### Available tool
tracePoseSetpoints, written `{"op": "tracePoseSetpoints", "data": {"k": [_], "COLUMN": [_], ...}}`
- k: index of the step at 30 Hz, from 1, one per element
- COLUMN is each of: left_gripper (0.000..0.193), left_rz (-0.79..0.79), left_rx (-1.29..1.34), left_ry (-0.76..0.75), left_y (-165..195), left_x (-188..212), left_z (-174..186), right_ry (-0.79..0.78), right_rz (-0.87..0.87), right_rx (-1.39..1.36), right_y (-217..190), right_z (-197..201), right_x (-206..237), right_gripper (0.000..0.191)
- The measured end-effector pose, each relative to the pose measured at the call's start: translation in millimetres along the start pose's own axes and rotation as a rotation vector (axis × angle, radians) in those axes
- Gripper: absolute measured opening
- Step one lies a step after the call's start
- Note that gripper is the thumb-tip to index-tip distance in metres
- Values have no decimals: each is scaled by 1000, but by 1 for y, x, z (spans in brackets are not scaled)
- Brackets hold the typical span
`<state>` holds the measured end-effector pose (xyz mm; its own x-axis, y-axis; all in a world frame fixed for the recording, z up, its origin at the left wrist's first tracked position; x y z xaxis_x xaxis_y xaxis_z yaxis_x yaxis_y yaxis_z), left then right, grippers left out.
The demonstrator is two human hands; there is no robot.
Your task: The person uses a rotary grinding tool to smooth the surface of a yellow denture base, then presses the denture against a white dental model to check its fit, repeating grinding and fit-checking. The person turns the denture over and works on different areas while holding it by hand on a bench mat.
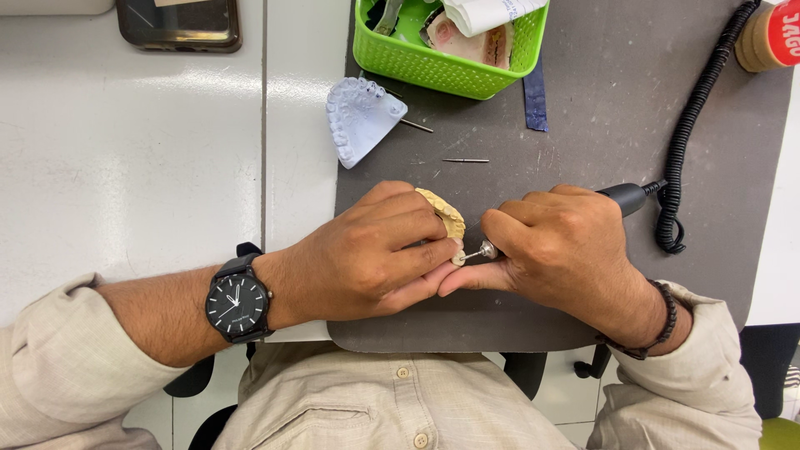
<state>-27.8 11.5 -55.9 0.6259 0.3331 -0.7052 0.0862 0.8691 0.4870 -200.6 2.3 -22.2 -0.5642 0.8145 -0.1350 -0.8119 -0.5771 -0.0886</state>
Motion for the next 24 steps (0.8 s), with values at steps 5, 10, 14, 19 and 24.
{"op": "tracePoseSetpoints", "data": {"k": [5,10,14,19,24], "left_gripper": [25,25,29,32,31], "left_rz": [10,12,-9,-23,-26], "left_rx": [6,6,3,4,13], "left_ry": [-7,1,8,3,12], "left_y": [0,0,1,1,1], "left_x": [1,1,2,3,3], "left_z": [0,0,2,2,2], "right_ry": [4,-24,42,19,-2], "right_rz": [3,4,-15,-7,-3], "right_rx": [1,-13,-76,-96,-108], "right_y": [-1,-2,0,-1,-2], "right_z": [0,-1,5,4,3], "right_x": [0,0,0,-1,-1], "right_gripper": [73,72,72,71,70]}}
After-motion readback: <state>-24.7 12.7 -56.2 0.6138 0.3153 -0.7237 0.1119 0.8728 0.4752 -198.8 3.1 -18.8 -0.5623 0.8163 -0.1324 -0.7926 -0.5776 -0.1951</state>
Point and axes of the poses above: each hand's wrist, its own x-axis away from the middle knuckle, its own z-axis out of the back of the hand, y = z × x, the point moved 5 cm from there along -x, towards the middle knuckle, and after that the axes turned 12 degrees about -z, right-handed, at the moved point
